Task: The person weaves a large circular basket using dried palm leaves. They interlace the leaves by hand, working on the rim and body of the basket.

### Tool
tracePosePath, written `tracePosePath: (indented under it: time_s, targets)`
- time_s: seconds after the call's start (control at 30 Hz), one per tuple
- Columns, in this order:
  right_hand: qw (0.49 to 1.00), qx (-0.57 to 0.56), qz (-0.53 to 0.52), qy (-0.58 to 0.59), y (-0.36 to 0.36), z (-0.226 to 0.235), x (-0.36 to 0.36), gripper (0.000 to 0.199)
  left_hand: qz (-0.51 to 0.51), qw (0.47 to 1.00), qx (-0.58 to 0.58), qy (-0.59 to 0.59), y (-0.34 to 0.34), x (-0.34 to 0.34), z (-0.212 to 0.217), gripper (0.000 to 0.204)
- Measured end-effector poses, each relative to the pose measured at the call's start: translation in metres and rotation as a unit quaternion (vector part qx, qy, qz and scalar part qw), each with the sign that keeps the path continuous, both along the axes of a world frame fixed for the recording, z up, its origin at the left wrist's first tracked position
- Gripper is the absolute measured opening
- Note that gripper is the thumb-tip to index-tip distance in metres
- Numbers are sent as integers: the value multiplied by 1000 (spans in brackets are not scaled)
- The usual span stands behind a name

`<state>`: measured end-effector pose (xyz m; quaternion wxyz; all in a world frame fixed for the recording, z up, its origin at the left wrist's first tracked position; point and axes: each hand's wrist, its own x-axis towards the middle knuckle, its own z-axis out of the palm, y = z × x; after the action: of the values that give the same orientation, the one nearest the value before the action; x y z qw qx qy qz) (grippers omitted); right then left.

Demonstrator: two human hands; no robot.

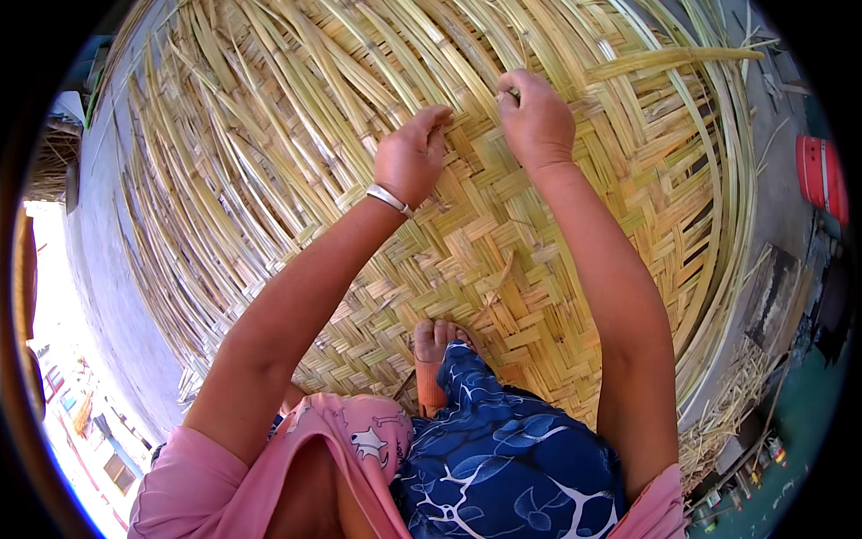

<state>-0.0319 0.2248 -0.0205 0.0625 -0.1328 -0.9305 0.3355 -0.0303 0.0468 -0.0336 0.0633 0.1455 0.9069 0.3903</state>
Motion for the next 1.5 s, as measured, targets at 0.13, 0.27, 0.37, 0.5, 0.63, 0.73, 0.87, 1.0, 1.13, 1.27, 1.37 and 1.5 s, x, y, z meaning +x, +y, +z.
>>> tracePosePath:
  time_s: [0.13, 0.27, 0.37, 0.5, 0.63, 0.73, 0.87, 1.0, 1.13, 1.27, 1.37, 1.5]
  targets:
    - [1000, -21, -7, -8, 6, -3, 1, 12, -94, 984, -132, 67, -3, 13, 8, 37]
    - [999, -7, 4, -38, 9, -1, -2, 13, -207, 945, -228, 111, -7, 19, 5, 47]
    - [995, -91, 28, -36, 16, 4, -6, 13, -251, 920, -294, 61, -3, 17, 17, 48]
    - [905, -423, 20, 49, 35, 36, -24, 11, -275, 909, -312, 31, -4, 7, 30, 44]
    - [802, -586, -17, 110, 86, 50, -33, 10, -234, 937, -242, 89, -5, -1, 18, 38]
    - [731, -664, -40, 153, 168, 43, -40, 10, -200, 959, -200, 5, 25, -18, 45, 33]
    - [706, -658, -172, 196, 231, 35, -35, 11, -157, 984, -67, 42, 62, -29, 36, 34]
    - [681, -644, -271, 220, 215, 35, -32, 17, -108, 992, -59, -35, 95, -40, 29, 33]
    - [763, -617, -159, 115, 163, 41, -38, 28, -48, 993, -46, -99, 109, -48, 24, 30]
    - [846, -529, -52, -22, 124, 35, -58, 38, 14, 994, -17, -108, 110, -50, 33, 27]
    - [940, -335, 45, -42, 115, 27, -77, 47, 93, 982, 88, -137, 103, -54, 19, 26]
    - [989, -93, 97, -68, 122, 17, -101, 48, 89, 981, 97, -143, 102, -62, 21, 22]
